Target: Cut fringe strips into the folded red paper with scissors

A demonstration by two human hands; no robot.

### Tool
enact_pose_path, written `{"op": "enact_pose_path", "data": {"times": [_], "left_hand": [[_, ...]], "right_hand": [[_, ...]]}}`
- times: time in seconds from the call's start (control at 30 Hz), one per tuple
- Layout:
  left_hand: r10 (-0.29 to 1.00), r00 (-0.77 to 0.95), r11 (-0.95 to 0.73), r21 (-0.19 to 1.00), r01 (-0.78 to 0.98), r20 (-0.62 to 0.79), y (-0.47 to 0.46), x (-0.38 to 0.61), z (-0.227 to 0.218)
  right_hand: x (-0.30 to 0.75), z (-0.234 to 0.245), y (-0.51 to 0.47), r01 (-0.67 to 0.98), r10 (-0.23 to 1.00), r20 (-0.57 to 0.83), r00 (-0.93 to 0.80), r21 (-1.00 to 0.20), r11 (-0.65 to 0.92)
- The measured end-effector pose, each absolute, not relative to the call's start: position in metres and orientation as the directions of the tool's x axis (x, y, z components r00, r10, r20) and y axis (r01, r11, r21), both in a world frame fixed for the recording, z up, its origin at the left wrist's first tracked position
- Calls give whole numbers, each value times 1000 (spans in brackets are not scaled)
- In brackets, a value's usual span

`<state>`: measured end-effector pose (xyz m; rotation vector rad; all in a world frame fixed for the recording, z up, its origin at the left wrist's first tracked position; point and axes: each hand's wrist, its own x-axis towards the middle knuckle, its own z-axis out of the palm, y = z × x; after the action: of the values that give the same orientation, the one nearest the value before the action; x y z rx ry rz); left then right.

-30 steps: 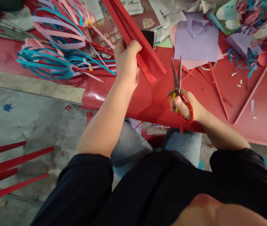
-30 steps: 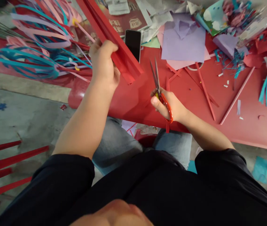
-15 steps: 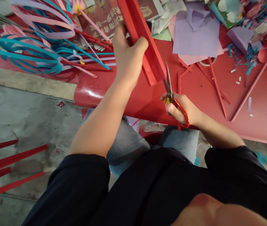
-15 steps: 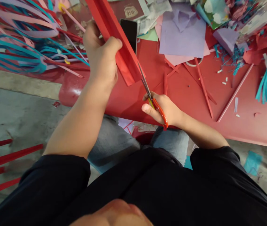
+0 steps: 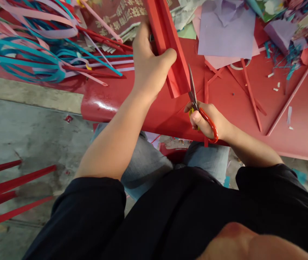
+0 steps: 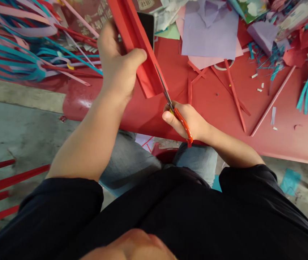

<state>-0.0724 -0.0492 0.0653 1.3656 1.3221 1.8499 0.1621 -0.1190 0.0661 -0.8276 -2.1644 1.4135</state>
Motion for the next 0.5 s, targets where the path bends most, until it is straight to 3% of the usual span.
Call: {"op": "enact_pose_path", "data": {"times": [0.27, 0.5], "left_hand": [[725, -427, -557, 825, 98, 540, -24, -77, 32], [718, -393, -622, 783, 10, 575, -27, -77, 33]], "right_hand": [[161, 69, -122, 315, 722, -76, -687, -927, 202], [162, 67, -123, 316, 735, -138, -664, -942, 109]]}}
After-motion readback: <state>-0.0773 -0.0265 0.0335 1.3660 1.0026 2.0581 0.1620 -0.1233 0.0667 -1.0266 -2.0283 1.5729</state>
